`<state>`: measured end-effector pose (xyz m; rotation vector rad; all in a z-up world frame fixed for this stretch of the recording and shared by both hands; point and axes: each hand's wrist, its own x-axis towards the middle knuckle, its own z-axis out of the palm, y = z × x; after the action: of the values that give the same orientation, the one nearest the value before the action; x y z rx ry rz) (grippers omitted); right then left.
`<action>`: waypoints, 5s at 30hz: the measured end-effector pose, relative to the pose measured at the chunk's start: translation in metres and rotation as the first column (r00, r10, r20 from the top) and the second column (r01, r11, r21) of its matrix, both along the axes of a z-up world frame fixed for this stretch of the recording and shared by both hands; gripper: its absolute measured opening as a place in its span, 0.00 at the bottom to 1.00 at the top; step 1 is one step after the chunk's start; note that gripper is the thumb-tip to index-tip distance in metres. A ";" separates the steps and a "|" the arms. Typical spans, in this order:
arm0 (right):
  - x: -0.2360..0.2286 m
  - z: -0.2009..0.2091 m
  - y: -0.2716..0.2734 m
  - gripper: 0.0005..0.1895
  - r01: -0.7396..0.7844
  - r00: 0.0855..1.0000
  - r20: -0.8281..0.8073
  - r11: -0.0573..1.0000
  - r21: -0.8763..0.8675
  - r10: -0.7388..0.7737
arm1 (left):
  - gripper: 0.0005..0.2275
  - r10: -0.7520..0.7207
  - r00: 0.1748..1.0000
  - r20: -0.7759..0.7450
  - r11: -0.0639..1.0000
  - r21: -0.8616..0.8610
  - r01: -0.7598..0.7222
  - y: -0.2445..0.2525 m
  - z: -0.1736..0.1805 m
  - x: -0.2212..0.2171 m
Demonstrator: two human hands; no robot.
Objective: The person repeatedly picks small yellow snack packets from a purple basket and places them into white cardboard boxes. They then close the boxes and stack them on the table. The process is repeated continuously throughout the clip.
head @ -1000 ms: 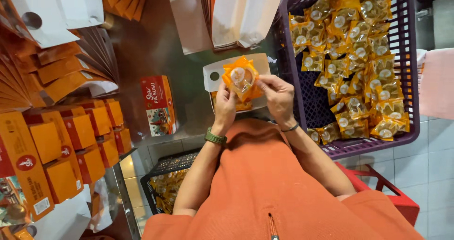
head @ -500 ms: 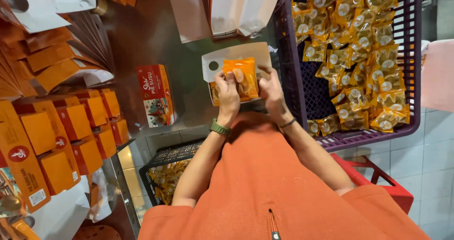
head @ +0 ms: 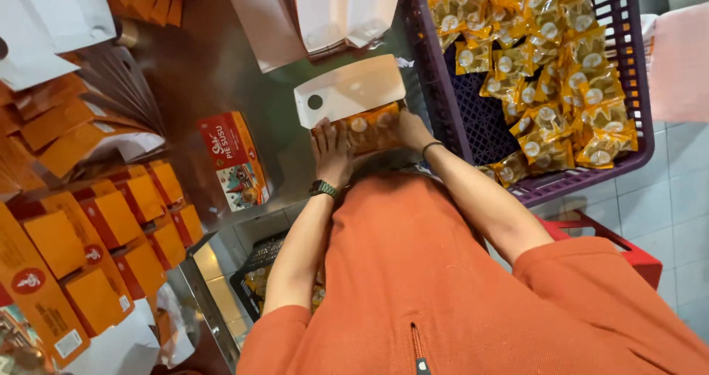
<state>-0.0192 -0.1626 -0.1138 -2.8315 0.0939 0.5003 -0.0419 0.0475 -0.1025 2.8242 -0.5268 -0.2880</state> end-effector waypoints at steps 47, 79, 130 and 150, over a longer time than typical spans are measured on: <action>-0.033 -0.032 -0.012 0.60 -0.567 0.764 0.250 0.804 -0.177 0.594 | 0.29 -0.163 0.920 0.356 0.977 -0.068 0.200 0.049 -0.034 0.015; 0.020 0.011 0.141 0.46 -0.506 0.860 -0.014 0.855 0.111 0.511 | 0.47 0.785 0.596 0.172 0.614 -0.083 -0.785 0.072 -0.036 -0.035; -0.020 0.024 0.081 0.11 -0.770 0.581 0.609 0.608 0.196 0.540 | 0.39 0.547 0.799 0.251 0.814 0.065 -0.578 0.131 -0.059 -0.038; -0.099 0.020 -0.229 0.10 0.499 0.645 0.527 0.827 0.258 -0.554 | 0.27 0.630 0.773 0.075 0.745 -0.342 -0.573 0.053 -0.020 -0.053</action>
<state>-0.1182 -0.3913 -0.0942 -2.5431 0.7309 -0.4934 -0.0947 0.1004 -0.1223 2.5479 0.3191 0.1794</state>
